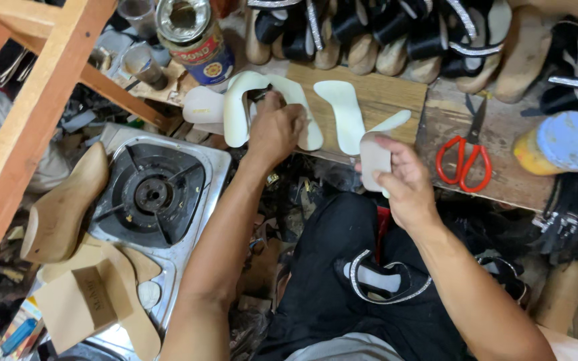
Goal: The person inserts white insoles into black slip-on shoes, pressing them into place. They then use red-handled scissors to trim excess material from the insole edges. The person repeats the process with a second shoe.
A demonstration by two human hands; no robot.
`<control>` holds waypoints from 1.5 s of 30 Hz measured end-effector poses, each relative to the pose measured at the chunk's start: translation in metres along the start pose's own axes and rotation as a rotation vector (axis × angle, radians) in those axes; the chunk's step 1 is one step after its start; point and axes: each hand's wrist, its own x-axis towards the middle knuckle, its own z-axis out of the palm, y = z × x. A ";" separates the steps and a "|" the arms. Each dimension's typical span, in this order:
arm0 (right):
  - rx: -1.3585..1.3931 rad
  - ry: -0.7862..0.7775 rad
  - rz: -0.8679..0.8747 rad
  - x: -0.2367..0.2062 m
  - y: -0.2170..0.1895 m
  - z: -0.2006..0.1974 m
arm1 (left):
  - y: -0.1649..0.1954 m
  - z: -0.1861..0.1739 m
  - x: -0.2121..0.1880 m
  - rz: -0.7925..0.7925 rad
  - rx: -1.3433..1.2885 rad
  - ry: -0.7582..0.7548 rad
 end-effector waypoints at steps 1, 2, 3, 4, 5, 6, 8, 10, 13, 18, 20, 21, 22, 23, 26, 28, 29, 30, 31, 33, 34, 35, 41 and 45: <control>-0.067 0.009 0.014 -0.005 -0.001 -0.003 | 0.007 -0.004 -0.003 0.021 0.069 0.070; -0.134 0.021 0.031 -0.011 -0.001 -0.006 | 0.015 -0.007 -0.008 0.045 0.136 0.137; -0.199 0.034 0.050 -0.017 -0.002 -0.008 | 0.025 -0.010 -0.017 0.095 0.090 0.117; -0.261 0.037 0.077 -0.024 -0.004 -0.010 | 0.034 -0.011 -0.030 0.144 0.044 0.097; -0.322 0.039 0.103 -0.029 -0.005 -0.011 | 0.043 -0.012 -0.040 0.193 -0.001 0.079; -0.383 0.041 0.129 -0.033 -0.006 -0.012 | 0.050 -0.011 -0.047 0.206 -0.069 0.047; -0.541 -0.012 0.087 -0.045 -0.007 -0.011 | 0.062 -0.005 -0.066 0.211 -0.209 -0.026; -0.684 -0.132 -0.009 -0.052 -0.010 -0.015 | 0.073 0.009 -0.078 -0.063 -0.783 -0.269; -0.758 -0.271 0.052 -0.073 -0.016 -0.025 | 0.073 0.023 -0.100 -0.339 -1.075 -0.337; -0.825 0.035 0.319 -0.096 -0.043 -0.040 | 0.072 0.027 -0.126 -0.443 -1.044 -0.211; -0.966 0.090 -0.139 -0.114 -0.057 -0.034 | 0.084 0.028 -0.140 -0.538 -1.085 -0.176; -1.019 0.112 -0.363 -0.121 -0.062 -0.028 | 0.091 0.030 -0.143 -0.512 -1.093 -0.191; -1.012 0.055 -0.425 -0.126 -0.065 -0.021 | 0.101 0.034 -0.149 -0.492 -1.095 -0.210; -1.001 -0.001 -0.479 -0.130 -0.066 -0.014 | 0.110 0.036 -0.158 -0.479 -1.097 -0.234; -1.084 -0.092 -0.588 -0.133 -0.064 -0.002 | 0.128 0.042 -0.175 -0.484 -1.259 -0.248; -1.127 -0.123 -0.591 -0.136 -0.060 -0.002 | 0.129 0.042 -0.182 -0.458 -1.276 -0.269; -1.120 -0.137 -0.564 -0.139 -0.059 -0.006 | 0.129 0.042 -0.188 -0.457 -1.282 -0.279; -1.110 -0.155 -0.535 -0.143 -0.057 -0.009 | 0.128 0.041 -0.192 -0.472 -1.317 -0.280; -1.072 -0.161 -0.489 -0.147 -0.054 -0.012 | 0.126 0.040 -0.196 -0.487 -1.351 -0.282; -1.007 -0.164 -0.407 -0.156 -0.049 -0.022 | 0.121 0.037 -0.208 -0.392 -1.361 -0.250; -0.972 -0.139 -0.368 -0.161 -0.048 -0.030 | 0.115 0.032 -0.215 -0.285 -1.334 -0.211; -0.937 -0.114 -0.331 -0.166 -0.047 -0.037 | 0.110 0.028 -0.222 -0.177 -1.303 -0.173; -0.571 -0.069 0.041 -0.197 -0.029 -0.091 | 0.108 0.043 -0.248 0.072 -0.416 -0.416; -0.469 0.137 0.260 -0.222 -0.010 -0.117 | 0.113 0.056 -0.248 0.083 -0.531 -0.310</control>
